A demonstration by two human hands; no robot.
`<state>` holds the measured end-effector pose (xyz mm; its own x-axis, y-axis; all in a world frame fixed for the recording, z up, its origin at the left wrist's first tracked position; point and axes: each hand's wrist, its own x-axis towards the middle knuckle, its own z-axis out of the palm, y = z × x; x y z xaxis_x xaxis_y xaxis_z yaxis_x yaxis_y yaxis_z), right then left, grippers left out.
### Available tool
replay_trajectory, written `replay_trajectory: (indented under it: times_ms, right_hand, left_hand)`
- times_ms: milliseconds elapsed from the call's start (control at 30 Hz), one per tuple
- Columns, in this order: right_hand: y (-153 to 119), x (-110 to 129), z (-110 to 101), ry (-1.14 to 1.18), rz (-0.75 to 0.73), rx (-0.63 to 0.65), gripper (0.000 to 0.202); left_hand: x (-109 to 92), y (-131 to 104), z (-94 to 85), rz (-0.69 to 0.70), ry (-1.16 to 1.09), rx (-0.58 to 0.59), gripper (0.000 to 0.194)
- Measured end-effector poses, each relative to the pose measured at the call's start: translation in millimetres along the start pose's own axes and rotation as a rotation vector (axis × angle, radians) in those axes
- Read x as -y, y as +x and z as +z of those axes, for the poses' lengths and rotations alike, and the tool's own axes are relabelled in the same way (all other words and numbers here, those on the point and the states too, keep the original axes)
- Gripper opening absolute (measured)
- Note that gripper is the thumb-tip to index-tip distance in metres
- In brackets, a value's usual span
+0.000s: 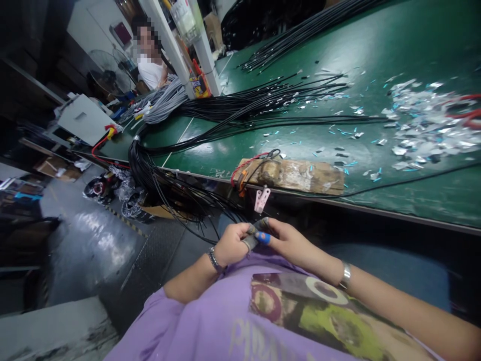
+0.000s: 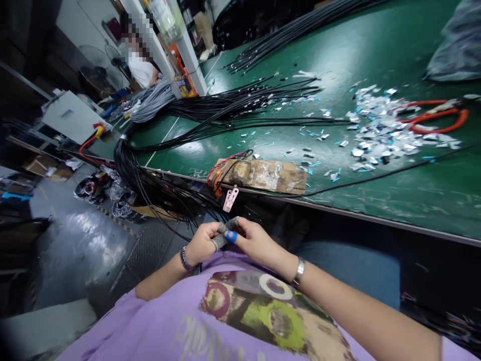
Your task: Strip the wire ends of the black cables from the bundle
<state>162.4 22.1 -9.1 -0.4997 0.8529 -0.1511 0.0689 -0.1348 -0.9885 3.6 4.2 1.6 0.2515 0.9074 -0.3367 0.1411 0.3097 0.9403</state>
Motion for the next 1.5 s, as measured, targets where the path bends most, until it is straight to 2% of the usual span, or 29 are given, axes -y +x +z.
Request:
replay_trajectory:
  times_ms: [233, 433, 533, 633, 733, 800, 900, 1067, 1233, 1500]
  right_hand:
    - [-1.5, -0.4, -2.1, 0.066, 0.017, 0.027, 0.040]
    - [-3.3, -8.7, 0.8, 0.410, 0.163, 0.086, 0.042]
    - [-3.7, -11.7, -0.3, 0.423, 0.175, 0.099, 0.042]
    - [-4.8, -9.1, -11.3, 0.153, 0.048, 0.066, 0.045]
    - [-8.9, -2.2, -28.2, -0.281, -0.197, 0.022, 0.046]
    - [-13.5, 3.2, -36.4, -0.561, -0.297, -0.037, 0.035]
    - [-20.6, 10.2, -38.4, -0.831, -0.425, -0.103, 0.026]
    - [-24.1, 13.4, -25.8, -1.015, -0.538, -0.162, 0.009]
    - [-21.0, 10.4, -19.3, -1.136, -0.569, -0.172, 0.008]
    - [-19.7, 11.0, -17.9, -1.177, -0.624, -0.162, 0.009]
  left_hand:
    - [3.0, 1.2, -0.7, 0.101, 0.111, -0.036, 0.038]
    - [-1.0, -1.3, 1.3, 0.185, 0.096, -0.039, 0.042]
    - [-0.8, -0.6, 0.0, 0.191, 0.129, 0.002, 0.042]
    - [-1.0, -0.6, -4.7, 0.185, 0.250, 0.017, 0.037]
    - [-4.5, -3.8, -10.5, 0.281, 0.564, -0.050, 0.023]
    - [-7.8, -6.9, -13.3, 0.356, 0.782, -0.087, 0.017]
    - [-11.5, -10.5, -14.6, 0.436, 0.950, -0.099, 0.014]
    - [-13.3, -13.8, -13.2, 0.498, 1.025, -0.077, 0.015]
    - [-13.7, -16.5, -12.1, 0.504, 1.057, -0.067, 0.014]
    - [-12.8, -16.1, -11.0, 0.577, 1.203, -0.077, 0.009]
